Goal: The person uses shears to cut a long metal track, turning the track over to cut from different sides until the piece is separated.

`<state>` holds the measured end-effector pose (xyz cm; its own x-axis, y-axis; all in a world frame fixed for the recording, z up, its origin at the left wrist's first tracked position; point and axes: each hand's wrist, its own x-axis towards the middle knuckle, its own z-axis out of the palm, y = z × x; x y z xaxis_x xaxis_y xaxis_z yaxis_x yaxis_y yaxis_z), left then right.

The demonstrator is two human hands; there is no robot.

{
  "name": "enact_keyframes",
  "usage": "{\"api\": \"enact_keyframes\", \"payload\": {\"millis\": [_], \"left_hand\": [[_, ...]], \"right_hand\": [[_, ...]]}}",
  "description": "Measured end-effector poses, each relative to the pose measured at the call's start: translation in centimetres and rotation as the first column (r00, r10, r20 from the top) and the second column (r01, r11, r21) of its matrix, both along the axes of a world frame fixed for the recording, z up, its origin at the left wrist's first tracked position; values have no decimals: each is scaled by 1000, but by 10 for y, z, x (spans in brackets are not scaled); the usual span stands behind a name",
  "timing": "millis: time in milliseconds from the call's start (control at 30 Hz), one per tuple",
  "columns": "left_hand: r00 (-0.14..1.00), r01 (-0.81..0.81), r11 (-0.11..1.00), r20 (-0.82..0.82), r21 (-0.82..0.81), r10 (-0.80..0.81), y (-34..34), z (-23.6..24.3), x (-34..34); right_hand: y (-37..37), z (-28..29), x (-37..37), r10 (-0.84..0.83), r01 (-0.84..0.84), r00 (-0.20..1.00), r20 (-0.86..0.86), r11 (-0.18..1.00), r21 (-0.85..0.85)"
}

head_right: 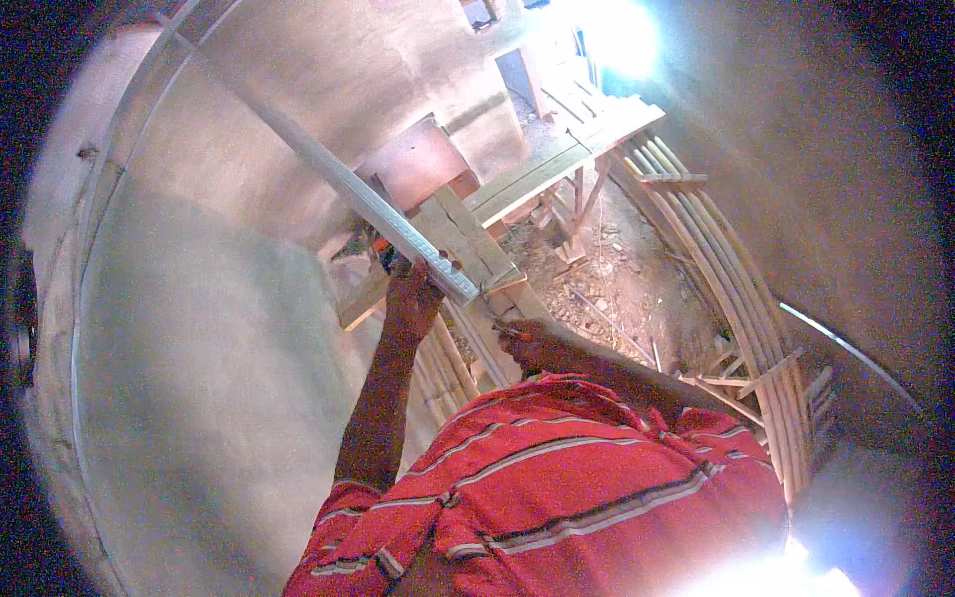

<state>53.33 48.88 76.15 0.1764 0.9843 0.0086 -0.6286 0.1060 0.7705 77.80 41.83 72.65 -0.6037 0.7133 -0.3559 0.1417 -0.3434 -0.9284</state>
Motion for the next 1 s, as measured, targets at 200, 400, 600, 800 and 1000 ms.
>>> {"api": "enact_keyframes", "payload": {"millis": [200,400,600,800,1000], "left_hand": [[987,83,997,137,-3,-81,-12,-11,-20],[984,95,995,154,-7,-93,-18,-7,-28],[986,92,995,140,27,-95,-26,-1,-32],[995,59,998,77,36,-62,-34,-1,-34],[988,41,999,148,-6,-40,-32,-6,-36]], "right_hand": [[12,28,-7,145,-145,983,109,989,-9],[28,34,-19,244,-318,930,275,910,266],[26,33,-28,255,-352,919,300,874,334],[24,34,-30,235,-366,914,331,831,419],[27,40,-31,253,-418,885,390,800,430]]}}
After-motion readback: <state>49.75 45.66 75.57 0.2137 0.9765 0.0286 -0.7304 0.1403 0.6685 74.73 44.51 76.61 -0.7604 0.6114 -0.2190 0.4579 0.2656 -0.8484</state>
